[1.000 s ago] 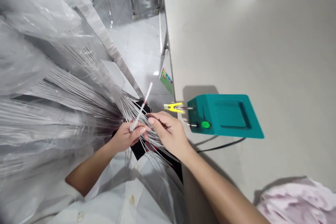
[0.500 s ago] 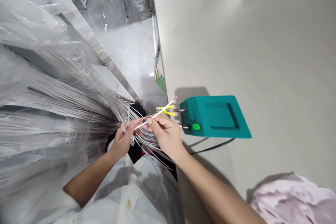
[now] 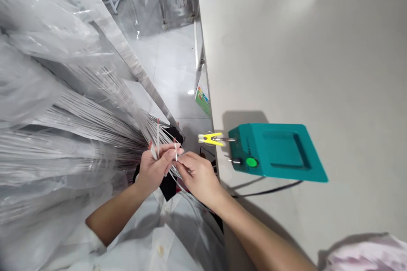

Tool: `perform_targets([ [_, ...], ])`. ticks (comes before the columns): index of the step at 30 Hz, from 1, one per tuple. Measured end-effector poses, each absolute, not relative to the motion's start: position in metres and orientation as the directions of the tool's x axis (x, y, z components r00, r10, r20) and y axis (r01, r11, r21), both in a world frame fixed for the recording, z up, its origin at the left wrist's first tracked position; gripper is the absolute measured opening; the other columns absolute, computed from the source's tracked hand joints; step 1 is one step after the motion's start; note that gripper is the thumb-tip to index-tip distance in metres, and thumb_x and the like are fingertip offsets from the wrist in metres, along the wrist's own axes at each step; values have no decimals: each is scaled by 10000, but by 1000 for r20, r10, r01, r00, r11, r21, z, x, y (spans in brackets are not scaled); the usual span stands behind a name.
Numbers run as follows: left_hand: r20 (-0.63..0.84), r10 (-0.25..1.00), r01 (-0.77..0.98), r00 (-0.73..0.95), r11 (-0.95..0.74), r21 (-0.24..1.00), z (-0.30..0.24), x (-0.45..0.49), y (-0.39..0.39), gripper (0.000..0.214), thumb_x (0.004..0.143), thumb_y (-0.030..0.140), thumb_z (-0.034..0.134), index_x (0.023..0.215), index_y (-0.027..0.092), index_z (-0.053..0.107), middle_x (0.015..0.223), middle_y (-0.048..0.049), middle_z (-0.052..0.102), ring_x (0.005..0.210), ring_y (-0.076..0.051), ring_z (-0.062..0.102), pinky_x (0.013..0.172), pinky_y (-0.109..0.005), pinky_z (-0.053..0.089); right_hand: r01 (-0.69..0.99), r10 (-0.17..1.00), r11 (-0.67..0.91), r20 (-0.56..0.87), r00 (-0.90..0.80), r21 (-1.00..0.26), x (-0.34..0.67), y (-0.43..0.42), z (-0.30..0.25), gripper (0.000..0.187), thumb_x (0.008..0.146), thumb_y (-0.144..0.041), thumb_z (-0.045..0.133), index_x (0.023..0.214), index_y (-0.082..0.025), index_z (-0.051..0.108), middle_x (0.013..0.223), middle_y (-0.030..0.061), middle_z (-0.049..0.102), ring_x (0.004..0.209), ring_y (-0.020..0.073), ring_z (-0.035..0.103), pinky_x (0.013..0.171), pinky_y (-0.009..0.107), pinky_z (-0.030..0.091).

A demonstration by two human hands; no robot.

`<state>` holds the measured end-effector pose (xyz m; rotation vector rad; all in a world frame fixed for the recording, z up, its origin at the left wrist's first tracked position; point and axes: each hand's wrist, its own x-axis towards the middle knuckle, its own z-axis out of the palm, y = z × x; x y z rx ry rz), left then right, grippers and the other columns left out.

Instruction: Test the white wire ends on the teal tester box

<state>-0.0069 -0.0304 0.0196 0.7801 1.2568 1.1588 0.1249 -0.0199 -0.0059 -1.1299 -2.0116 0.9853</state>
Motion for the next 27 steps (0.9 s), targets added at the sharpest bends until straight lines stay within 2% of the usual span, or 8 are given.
perform_targets([
  [4, -357, 923, -310, -146, 300, 902, 19, -4, -29, 271, 669, 363, 709, 823, 143, 670, 658, -14, 660, 470, -58, 472, 486, -209, 384, 396, 837, 439, 207, -506, -807, 128, -21, -4, 213, 858, -193, 461, 781, -193, 659, 720, 51, 625, 638, 128, 590, 583, 236, 475],
  [7, -367, 913, -337, -181, 293, 895, 18, -4, -30, 248, 668, 340, 712, 806, 145, 648, 610, 6, 635, 503, -70, 514, 520, -206, 411, 346, 876, 441, 315, -364, -828, 131, -21, 3, 173, 843, -177, 489, 850, -203, 660, 799, 65, 648, 717, 151, 608, 641, 266, 496],
  [10, -342, 923, -265, -177, 290, 919, 17, -5, -32, 215, 683, 326, 698, 778, 137, 659, 595, 7, 624, 531, -79, 533, 565, -216, 434, 330, 930, 367, 331, -162, -870, 133, -18, 9, 154, 839, -192, 509, 879, -210, 656, 801, 60, 652, 723, 161, 606, 655, 293, 503],
  [12, -322, 934, -212, -153, 287, 934, 16, -5, -34, 193, 694, 311, 687, 770, 134, 668, 618, -3, 635, 572, -94, 555, 603, -228, 447, 297, 953, 304, 281, -118, -905, 133, -17, 10, 142, 839, -213, 517, 861, -207, 657, 789, 55, 652, 700, 158, 604, 641, 300, 507],
  [15, -308, 945, -130, -108, 293, 947, 12, -4, -39, 175, 713, 295, 667, 765, 128, 675, 652, -17, 647, 603, -107, 554, 622, -239, 443, 212, 966, 246, 221, -134, -946, 133, -16, 9, 140, 838, -229, 521, 823, -197, 656, 754, 49, 645, 665, 151, 602, 590, 290, 506],
  [18, -297, 951, -20, -82, 296, 955, 9, -6, -42, 187, 741, 299, 634, 784, 123, 685, 662, -26, 641, 587, -107, 520, 598, -240, 421, 194, 958, 264, 234, -165, -945, 133, -17, 8, 122, 825, -216, 532, 810, -189, 649, 751, 52, 642, 656, 147, 598, 568, 279, 497],
  [22, -228, 969, 124, -91, 238, 963, 7, -11, -42, 172, 738, 282, 620, 786, 139, 703, 678, -26, 646, 574, -112, 511, 580, -239, 409, 295, 946, 312, 265, -189, -903, 132, -20, 5, 56, 767, -219, 604, 816, -194, 614, 753, 42, 620, 635, 135, 574, 527, 255, 476],
  [27, -202, 975, 194, -98, 218, 957, 7, -11, -42, 157, 709, 274, 636, 766, 147, 710, 683, -29, 652, 585, -120, 527, 580, -235, 423, 380, 964, 262, 224, -144, -887, 128, -22, 1, 116, 749, -263, 633, 712, -196, 545, 712, 16, 583, 546, 99, 526, 472, 223, 443],
])
